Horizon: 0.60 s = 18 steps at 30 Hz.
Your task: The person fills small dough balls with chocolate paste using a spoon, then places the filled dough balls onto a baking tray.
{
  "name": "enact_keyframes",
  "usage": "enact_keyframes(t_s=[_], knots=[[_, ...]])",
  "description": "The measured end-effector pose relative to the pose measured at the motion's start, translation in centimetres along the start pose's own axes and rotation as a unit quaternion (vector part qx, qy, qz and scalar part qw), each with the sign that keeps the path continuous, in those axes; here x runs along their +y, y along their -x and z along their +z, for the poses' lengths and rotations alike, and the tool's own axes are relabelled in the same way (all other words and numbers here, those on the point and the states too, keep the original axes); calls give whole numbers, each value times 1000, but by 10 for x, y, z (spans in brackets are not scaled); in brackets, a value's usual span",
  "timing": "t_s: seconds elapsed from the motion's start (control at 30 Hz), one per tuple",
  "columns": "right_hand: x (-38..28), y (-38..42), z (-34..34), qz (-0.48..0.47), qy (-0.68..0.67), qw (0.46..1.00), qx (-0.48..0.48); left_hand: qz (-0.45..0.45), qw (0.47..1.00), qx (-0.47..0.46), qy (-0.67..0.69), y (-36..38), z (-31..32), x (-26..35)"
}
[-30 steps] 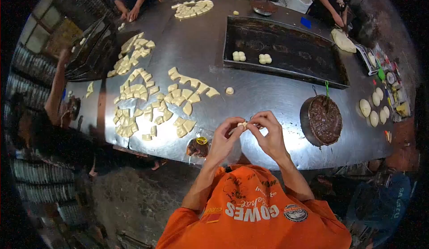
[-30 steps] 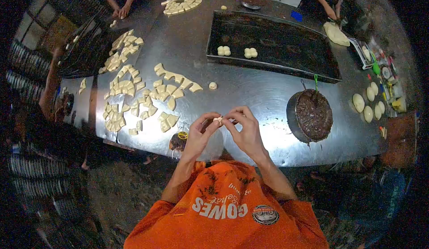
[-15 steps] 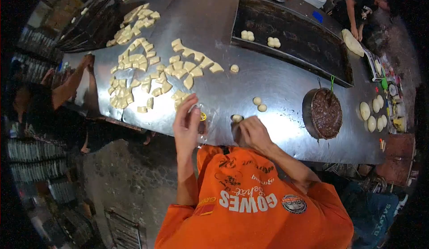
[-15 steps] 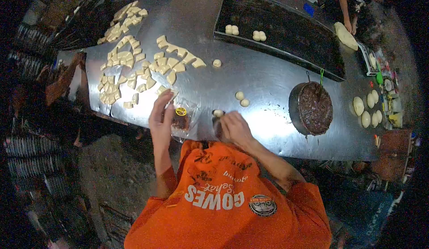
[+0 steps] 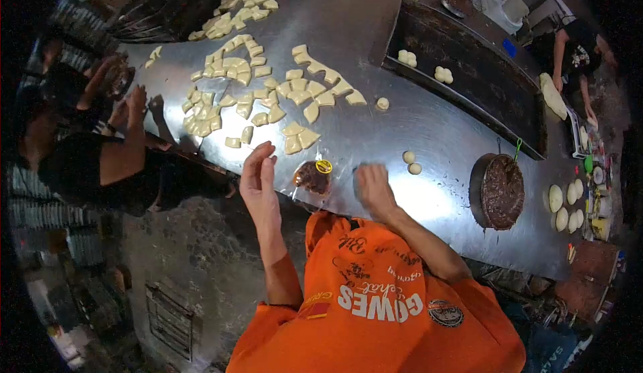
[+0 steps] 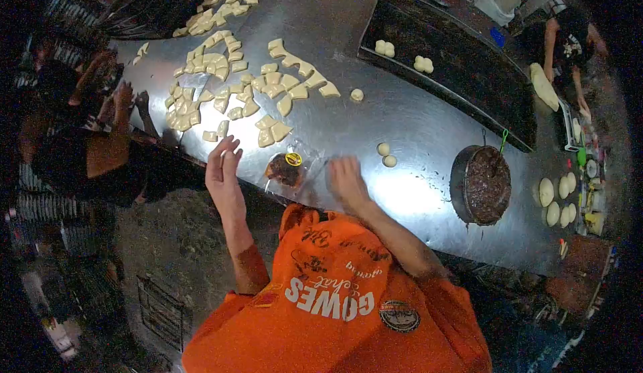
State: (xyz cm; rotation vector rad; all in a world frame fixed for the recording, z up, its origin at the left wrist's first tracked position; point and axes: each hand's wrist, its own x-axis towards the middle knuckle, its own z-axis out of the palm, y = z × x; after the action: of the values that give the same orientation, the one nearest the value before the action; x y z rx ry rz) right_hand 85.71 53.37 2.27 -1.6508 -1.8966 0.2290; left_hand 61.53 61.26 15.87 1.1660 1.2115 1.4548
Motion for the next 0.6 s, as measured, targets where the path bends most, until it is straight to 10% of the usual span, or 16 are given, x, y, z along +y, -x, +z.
enact_keyframes(t_s=[0.43, 0.5, 0.6], knots=[[18, 25, -7, -72, -44, 996, -14, 4, 999, -49, 18, -10, 23, 9], [35, 6, -15, -69, 110, 991, 0, 7, 997, -72, -8, -14, 31, 8], [32, 12, 25, 76, -4, 997, 28, 18, 982, -183, -35, -25, 60, 9]])
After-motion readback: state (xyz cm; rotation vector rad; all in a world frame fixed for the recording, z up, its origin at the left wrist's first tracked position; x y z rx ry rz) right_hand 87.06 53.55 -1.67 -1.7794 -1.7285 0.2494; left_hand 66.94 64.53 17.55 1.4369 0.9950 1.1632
